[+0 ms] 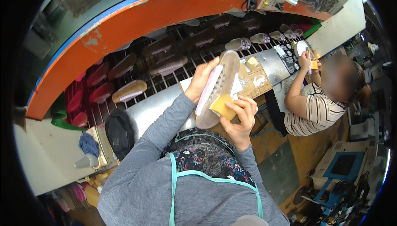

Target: The person repeatedly picks up pink slippers from a rack and scrubs their soles with a yellow sponge. They place each slipper back on the rack after cleaning. A coworker performs the same task across the table.

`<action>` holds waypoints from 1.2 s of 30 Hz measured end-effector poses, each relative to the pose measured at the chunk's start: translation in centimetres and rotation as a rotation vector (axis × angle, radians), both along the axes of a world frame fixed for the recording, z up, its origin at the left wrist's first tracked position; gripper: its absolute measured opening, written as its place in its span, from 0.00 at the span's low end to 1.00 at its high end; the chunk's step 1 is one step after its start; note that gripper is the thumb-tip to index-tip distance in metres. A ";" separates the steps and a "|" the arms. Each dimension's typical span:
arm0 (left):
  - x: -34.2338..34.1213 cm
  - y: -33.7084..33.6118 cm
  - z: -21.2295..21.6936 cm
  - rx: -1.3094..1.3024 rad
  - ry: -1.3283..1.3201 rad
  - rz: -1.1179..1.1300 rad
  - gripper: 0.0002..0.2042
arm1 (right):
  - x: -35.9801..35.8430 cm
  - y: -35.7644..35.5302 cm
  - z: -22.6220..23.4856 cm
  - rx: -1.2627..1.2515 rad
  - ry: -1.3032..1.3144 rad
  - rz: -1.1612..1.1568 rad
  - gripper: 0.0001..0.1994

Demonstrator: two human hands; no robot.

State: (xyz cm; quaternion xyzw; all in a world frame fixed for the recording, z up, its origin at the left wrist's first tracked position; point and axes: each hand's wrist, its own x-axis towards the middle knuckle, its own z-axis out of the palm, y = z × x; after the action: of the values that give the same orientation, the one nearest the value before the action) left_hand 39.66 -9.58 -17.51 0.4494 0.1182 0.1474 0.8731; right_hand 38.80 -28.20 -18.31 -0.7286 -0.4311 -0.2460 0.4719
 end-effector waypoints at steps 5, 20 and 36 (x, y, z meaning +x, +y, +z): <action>-0.6 -1.5 -1.0 0.098 0.009 -0.215 0.15 | 4.0 0.0 1.3 0.031 -0.079 -0.185 0.24; -0.4 0.3 -3.6 0.093 0.162 -0.377 0.14 | 8.1 0.3 1.9 0.099 -0.110 -0.290 0.24; 7.9 16.4 -16.7 -0.642 0.299 0.409 0.20 | 8.9 -9.5 -11.4 0.328 0.621 -0.635 0.19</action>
State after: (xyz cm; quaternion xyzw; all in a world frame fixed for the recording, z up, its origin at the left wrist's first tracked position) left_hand 47.51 6.82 -34.19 0.1377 0.3707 0.2069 0.8949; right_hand 47.69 -37.67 -29.74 -0.7792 0.0192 -0.2136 0.5889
